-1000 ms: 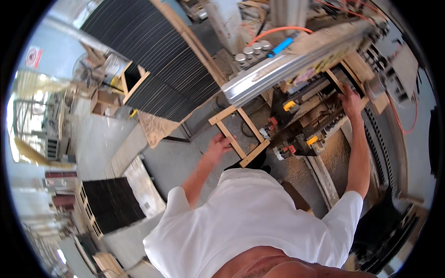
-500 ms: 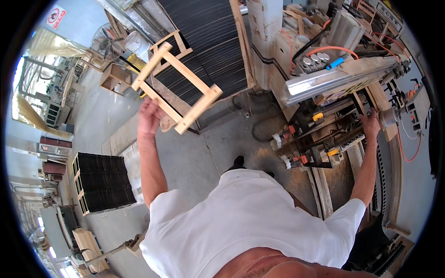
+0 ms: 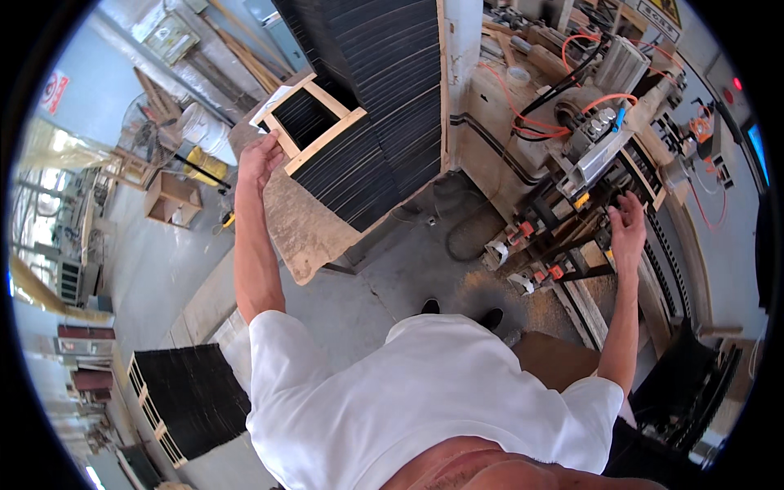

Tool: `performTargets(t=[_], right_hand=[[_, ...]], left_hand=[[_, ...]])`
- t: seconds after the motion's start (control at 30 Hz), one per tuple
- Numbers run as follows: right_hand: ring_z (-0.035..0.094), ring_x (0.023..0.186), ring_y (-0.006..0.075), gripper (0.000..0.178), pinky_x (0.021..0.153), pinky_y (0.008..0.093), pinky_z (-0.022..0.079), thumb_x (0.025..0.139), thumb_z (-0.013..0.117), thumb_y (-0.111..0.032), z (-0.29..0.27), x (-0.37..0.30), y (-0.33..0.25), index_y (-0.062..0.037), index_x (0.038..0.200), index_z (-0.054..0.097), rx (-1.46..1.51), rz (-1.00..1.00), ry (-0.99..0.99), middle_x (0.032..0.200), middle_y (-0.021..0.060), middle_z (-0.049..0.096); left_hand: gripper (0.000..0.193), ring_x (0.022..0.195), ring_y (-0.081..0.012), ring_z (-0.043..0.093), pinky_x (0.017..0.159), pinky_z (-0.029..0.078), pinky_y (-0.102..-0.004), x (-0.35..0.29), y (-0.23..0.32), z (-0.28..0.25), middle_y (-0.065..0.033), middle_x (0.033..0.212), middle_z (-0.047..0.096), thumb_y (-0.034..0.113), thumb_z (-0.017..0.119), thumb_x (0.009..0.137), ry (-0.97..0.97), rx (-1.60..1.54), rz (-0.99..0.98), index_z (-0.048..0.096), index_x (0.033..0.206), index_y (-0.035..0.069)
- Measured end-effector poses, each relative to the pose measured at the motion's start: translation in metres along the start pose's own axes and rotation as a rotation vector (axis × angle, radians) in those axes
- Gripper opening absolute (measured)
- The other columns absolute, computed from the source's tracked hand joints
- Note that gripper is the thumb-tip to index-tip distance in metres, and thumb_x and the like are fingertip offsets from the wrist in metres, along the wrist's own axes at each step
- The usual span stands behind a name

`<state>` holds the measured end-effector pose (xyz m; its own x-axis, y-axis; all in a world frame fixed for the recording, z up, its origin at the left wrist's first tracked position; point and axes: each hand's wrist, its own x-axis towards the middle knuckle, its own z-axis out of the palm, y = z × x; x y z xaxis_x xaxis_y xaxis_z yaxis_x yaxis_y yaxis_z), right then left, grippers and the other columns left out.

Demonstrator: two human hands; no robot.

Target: The person repeatedly picks up small wooden frames from a conveyor belt, places them into a jig on a machine, and then removes them to place them back on the belt. This cycle is performed continuously for multiple frames.

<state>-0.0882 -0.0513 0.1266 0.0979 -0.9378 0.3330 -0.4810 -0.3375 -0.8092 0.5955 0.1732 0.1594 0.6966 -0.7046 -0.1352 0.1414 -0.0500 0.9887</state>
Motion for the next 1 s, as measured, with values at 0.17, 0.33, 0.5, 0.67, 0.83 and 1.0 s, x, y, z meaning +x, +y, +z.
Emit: performTargets(t=[0.17,0.33,0.5,0.67,0.83,1.0], right_hand=[[0.062,0.090,0.0155,0.050,0.080,0.0293,0.050,0.089,0.063,-0.012,0.015,-0.040,-0.002,-0.0025,0.134,0.045,-0.026,0.097,-0.033,0.120,0.0145,0.061],[0.061,0.107,0.0206,0.044,0.091,0.0329,0.048,0.088,0.062,-0.009,0.005,-0.068,-0.011,-0.0019,0.129,0.050,-0.029,0.172,-0.045,0.121,0.0126,0.061],[0.061,0.099,0.0355,0.041,0.084,0.0413,0.050,0.081,0.068,-0.022,-0.054,-0.065,-0.065,-0.0049,0.117,0.058,-0.496,-0.142,-0.030,0.107,0.0166,0.063],[0.063,0.087,0.0304,0.030,0.076,0.0427,0.051,0.075,0.065,-0.018,-0.228,-0.071,-0.140,-0.0096,0.104,0.062,-1.249,-0.319,0.216,0.093,0.0108,0.063],[0.064,0.071,0.0295,0.014,0.064,0.0440,0.050,0.075,0.063,-0.015,-0.506,-0.140,-0.253,-0.0098,0.088,0.067,-1.706,-0.250,0.836,0.076,0.0132,0.065],[0.064,0.100,0.0305,0.030,0.087,0.0426,0.049,0.083,0.058,-0.027,-0.577,-0.220,-0.375,-0.0047,0.101,0.066,-2.177,0.518,1.167,0.102,0.0177,0.067]], left_hand=[[0.034,0.070,-0.0084,0.057,0.063,0.048,-0.0234,-0.023,0.016,0.029,-0.0019,0.085,0.064,0.028,0.071,0.085,0.314,0.463,0.148,0.065,0.103,0.000],[0.031,0.081,-0.0188,0.063,0.076,0.051,-0.0315,-0.081,0.016,0.076,-0.0142,0.094,0.068,0.021,0.061,0.091,0.429,0.684,0.895,0.062,0.113,-0.001],[0.033,0.066,-0.0135,0.051,0.058,0.042,-0.0277,-0.183,-0.021,0.184,-0.0050,0.072,0.057,0.024,0.045,0.100,-0.028,0.411,0.733,0.060,0.088,-0.003],[0.020,0.073,-0.0127,0.059,0.064,0.052,-0.0254,-0.217,-0.161,0.283,-0.0068,0.086,0.062,0.009,0.053,0.095,-0.748,0.108,0.129,0.058,0.111,-0.002],[0.021,0.073,-0.0111,0.060,0.064,0.052,-0.0245,-0.280,-0.200,0.353,-0.0062,0.087,0.063,0.009,0.055,0.094,-1.099,0.175,0.001,0.059,0.110,-0.003],[0.020,0.070,-0.0102,0.061,0.061,0.052,-0.0233,-0.299,-0.239,0.397,-0.0062,0.084,0.063,0.007,0.056,0.092,-1.198,0.174,-0.016,0.059,0.108,-0.004]])
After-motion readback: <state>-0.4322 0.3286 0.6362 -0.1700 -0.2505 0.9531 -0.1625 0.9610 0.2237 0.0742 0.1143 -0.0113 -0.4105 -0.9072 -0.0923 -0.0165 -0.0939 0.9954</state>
